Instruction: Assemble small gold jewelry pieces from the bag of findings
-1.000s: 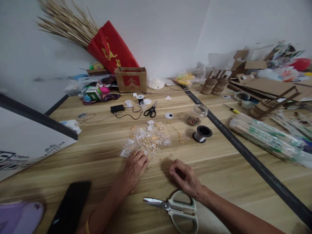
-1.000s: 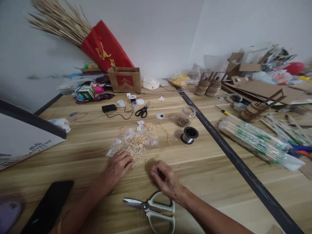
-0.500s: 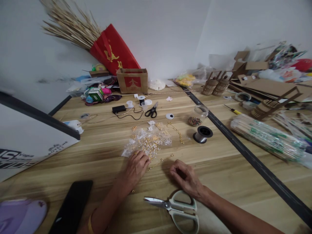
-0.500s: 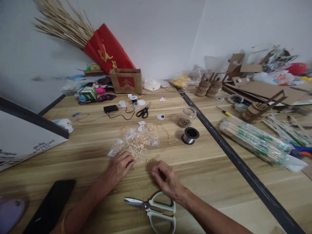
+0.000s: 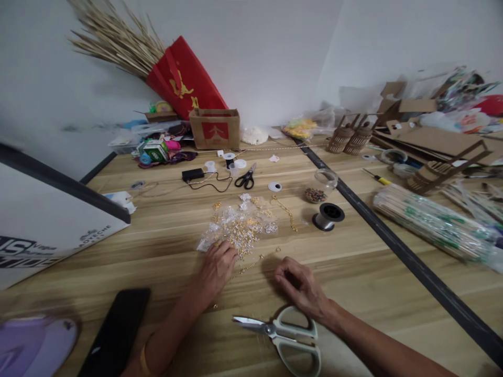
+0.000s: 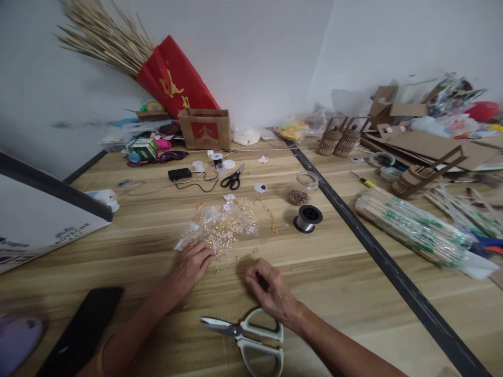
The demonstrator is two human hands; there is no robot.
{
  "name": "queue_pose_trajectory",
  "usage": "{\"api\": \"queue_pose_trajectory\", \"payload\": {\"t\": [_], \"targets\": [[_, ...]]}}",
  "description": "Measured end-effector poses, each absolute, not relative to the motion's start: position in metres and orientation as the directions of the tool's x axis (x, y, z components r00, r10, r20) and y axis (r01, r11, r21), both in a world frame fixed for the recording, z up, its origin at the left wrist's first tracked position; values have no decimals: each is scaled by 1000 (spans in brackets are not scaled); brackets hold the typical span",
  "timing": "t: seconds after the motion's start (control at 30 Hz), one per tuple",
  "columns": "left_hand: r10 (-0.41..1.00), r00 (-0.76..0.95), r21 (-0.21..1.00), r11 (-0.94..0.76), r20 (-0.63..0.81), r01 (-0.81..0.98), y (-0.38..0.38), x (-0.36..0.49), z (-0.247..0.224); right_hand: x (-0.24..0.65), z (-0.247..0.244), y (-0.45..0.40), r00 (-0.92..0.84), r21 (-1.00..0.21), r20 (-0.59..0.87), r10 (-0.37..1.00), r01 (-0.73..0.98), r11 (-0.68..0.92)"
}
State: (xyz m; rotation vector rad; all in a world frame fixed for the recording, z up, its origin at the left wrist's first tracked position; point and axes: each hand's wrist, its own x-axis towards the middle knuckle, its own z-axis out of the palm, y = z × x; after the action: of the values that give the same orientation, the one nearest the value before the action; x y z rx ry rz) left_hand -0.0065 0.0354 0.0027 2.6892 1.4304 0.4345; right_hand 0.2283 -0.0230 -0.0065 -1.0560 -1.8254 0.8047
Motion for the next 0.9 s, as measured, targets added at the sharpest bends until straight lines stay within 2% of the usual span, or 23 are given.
{"api": "queue_pose_trajectory", "payload": {"t": [0.43, 0.73, 0.9], "targets": [[827, 475, 203, -542, 301, 816, 40, -13, 2, 229, -8, -23, -279, -834, 341, 898, 350, 426], [814, 518, 273, -577, 261, 770, 36, -6, 6, 229, -8, -24, -271, -840, 322, 907, 360, 406], [807, 537, 245, -587, 243, 771, 35, -5, 5, 229, -9, -23, -272, -843, 320, 907, 356, 404]]}}
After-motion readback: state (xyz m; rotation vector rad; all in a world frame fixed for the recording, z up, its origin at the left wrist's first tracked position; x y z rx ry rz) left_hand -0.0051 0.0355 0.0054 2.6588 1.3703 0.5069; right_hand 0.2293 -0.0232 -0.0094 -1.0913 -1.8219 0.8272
